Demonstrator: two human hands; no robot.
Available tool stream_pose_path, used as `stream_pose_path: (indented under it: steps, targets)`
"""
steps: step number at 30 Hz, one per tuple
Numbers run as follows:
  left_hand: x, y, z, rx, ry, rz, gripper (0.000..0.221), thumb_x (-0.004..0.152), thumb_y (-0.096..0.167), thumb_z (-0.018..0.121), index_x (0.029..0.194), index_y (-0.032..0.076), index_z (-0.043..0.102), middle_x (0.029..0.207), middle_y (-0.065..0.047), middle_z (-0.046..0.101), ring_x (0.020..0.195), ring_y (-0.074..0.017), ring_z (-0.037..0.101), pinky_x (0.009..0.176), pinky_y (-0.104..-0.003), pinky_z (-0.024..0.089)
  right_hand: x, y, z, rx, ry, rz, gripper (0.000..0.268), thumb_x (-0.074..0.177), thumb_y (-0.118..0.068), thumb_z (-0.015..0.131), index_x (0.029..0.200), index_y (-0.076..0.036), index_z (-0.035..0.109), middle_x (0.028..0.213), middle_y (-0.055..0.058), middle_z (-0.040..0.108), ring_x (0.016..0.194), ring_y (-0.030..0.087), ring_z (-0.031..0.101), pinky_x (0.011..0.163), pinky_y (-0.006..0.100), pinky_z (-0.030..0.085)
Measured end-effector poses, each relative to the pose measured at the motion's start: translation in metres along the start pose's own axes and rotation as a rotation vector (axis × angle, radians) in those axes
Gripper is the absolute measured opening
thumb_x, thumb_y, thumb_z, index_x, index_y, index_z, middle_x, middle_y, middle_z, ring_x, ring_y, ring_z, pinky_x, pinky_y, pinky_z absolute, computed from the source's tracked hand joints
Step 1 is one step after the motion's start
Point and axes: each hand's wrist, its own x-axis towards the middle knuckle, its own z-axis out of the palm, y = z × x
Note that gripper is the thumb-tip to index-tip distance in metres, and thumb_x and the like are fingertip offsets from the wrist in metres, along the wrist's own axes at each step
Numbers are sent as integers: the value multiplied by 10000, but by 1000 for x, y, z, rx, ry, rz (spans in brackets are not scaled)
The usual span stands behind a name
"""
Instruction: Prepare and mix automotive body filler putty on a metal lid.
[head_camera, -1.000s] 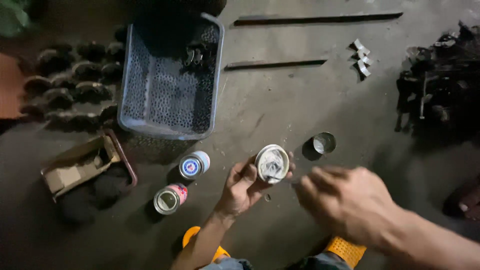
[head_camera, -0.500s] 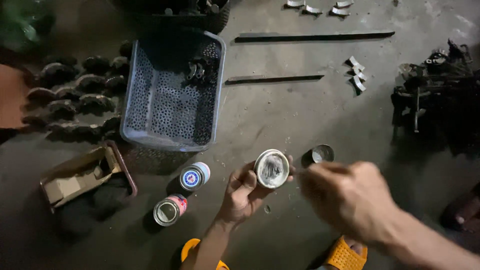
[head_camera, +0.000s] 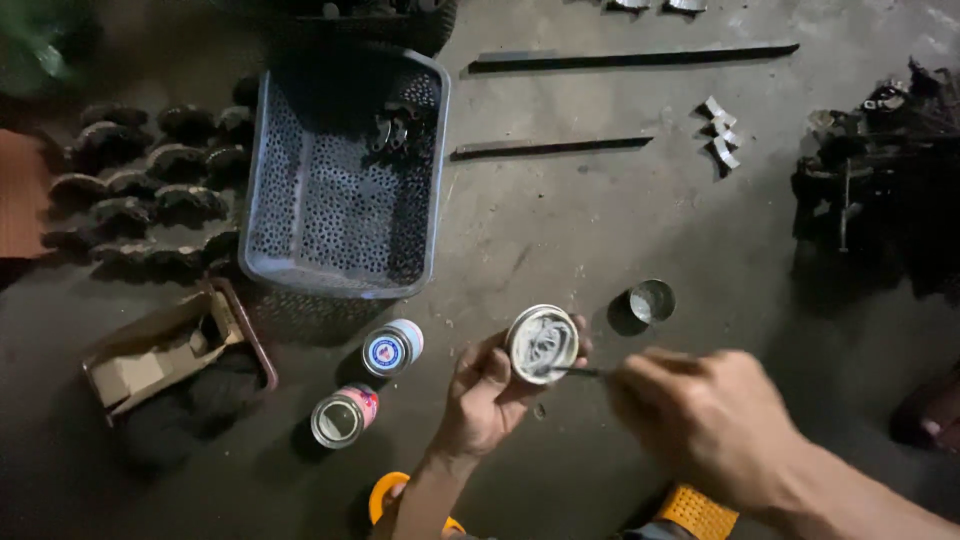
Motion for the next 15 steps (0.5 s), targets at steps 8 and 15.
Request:
stream_pose_path:
  steps: [8,15]
  targets:
    - [-1,0,7,7,19,30,631,1094,349,569,1459,-156,468,1496,-319,530,1353,-403,589,1193,-525,483,-5,-1,1,-44,93,-19,200,764,-187,734,924,-69,710,843,137,757,573,251,730,509,365,608]
    - [-6,-6,9,34,61,-43,628,1086,340,572,1448,-160,458,1467,-332,525,1341,-417,581,1180,-551,472,-24,13,8,-208,131,16,309,741,-269,739,1018,-133,717,1092,149,753,762,307,729,621,377,596]
